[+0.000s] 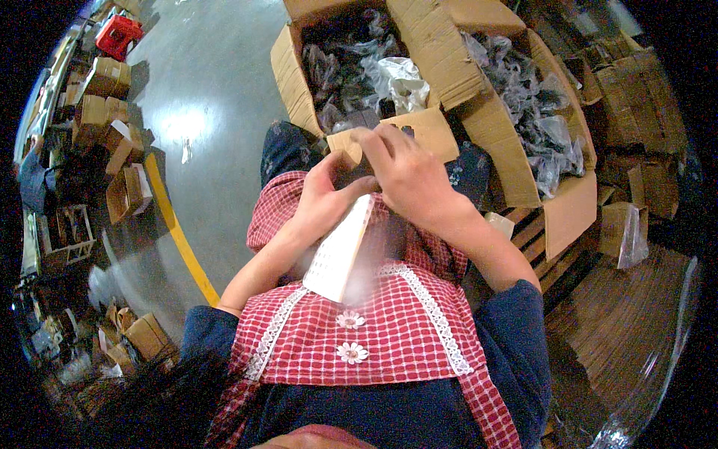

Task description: The person takes black plastic parts from a box, wipes them with a cloth, applies small adhesive labels to them, and puts the finished items into plastic bags.

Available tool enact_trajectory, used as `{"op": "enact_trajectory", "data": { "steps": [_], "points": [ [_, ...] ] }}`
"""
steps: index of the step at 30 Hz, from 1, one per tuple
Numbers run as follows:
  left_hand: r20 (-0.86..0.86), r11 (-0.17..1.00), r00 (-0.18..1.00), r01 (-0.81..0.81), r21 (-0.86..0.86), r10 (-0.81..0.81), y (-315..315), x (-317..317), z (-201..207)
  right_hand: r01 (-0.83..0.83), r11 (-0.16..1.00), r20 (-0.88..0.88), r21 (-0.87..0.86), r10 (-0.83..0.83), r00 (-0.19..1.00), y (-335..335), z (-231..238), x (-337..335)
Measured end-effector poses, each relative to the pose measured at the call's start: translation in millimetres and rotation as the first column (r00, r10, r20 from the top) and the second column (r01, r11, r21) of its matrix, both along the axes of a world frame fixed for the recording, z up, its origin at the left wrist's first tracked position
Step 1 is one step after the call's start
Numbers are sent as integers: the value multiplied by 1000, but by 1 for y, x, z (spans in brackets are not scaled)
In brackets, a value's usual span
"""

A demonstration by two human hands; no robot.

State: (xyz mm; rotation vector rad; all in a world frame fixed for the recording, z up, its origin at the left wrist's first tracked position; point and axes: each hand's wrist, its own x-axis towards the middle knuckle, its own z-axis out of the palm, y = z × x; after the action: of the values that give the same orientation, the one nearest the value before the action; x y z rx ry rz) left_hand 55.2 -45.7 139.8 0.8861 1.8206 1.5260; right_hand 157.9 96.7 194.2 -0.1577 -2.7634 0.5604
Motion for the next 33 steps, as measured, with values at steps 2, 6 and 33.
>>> {"op": "enact_trajectory", "data": {
  "steps": [2, 6, 33],
  "points": [
    [27, 1000, 1000, 4, 16, -4, 0, -3, -9, 9, 999, -65, 46, -6, 998, 13, 6, -7],
    [262, 991, 962, 103, -85, -78, -3, -6, 1, 211, 976, -219, 45, -197, 956, 42, 5, -15],
    [262, 994, 962, 91, -54, -74, 0, -3, -11, -228, 928, -326, -293, 127, 937, 33, 23, 12]
  ]
}}
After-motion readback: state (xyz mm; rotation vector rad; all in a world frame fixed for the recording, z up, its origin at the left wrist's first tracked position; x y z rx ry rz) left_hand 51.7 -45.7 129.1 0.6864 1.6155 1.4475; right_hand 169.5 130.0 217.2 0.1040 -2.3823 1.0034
